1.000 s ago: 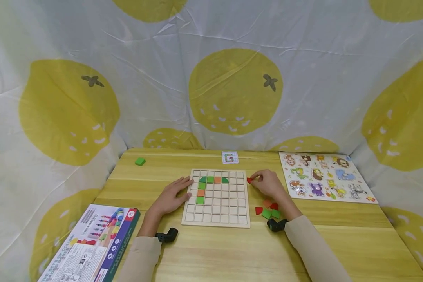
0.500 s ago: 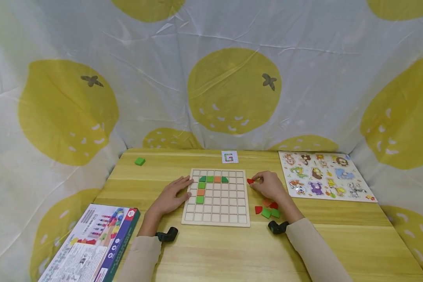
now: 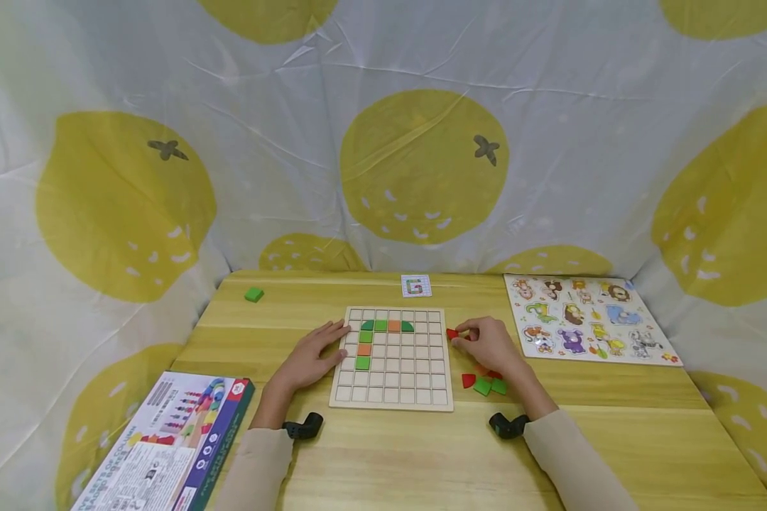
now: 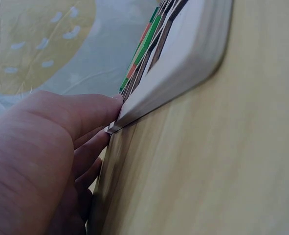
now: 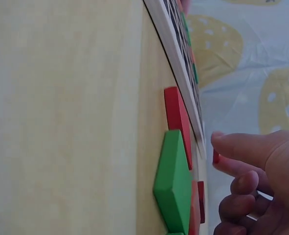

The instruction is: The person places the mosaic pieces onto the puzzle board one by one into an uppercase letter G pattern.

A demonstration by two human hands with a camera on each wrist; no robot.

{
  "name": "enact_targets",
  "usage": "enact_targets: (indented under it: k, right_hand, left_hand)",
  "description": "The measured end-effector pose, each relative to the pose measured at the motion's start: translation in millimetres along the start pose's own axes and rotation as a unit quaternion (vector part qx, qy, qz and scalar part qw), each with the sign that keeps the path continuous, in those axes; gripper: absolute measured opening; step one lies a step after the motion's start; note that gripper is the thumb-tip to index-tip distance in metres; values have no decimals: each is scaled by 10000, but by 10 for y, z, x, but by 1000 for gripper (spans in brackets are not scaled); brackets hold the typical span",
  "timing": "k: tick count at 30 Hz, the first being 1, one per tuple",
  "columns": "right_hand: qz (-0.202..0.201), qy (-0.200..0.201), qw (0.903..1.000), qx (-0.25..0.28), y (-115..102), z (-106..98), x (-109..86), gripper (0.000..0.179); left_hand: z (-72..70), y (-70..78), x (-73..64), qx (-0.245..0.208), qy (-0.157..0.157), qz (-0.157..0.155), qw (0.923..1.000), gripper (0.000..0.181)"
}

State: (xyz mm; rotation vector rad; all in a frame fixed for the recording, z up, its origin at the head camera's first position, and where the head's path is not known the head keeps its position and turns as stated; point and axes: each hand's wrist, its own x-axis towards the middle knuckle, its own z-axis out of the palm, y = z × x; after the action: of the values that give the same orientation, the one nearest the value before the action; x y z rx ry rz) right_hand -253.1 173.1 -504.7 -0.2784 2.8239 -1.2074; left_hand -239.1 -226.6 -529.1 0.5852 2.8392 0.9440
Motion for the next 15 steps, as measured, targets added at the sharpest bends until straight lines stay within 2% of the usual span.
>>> enact_targets:
  k: [15]
  right_hand:
    - [-257, -52, 9996, 89, -192, 125, -99, 22]
  left_hand:
    - [-4, -7, -6, 30, 36, 39, 10000, 57]
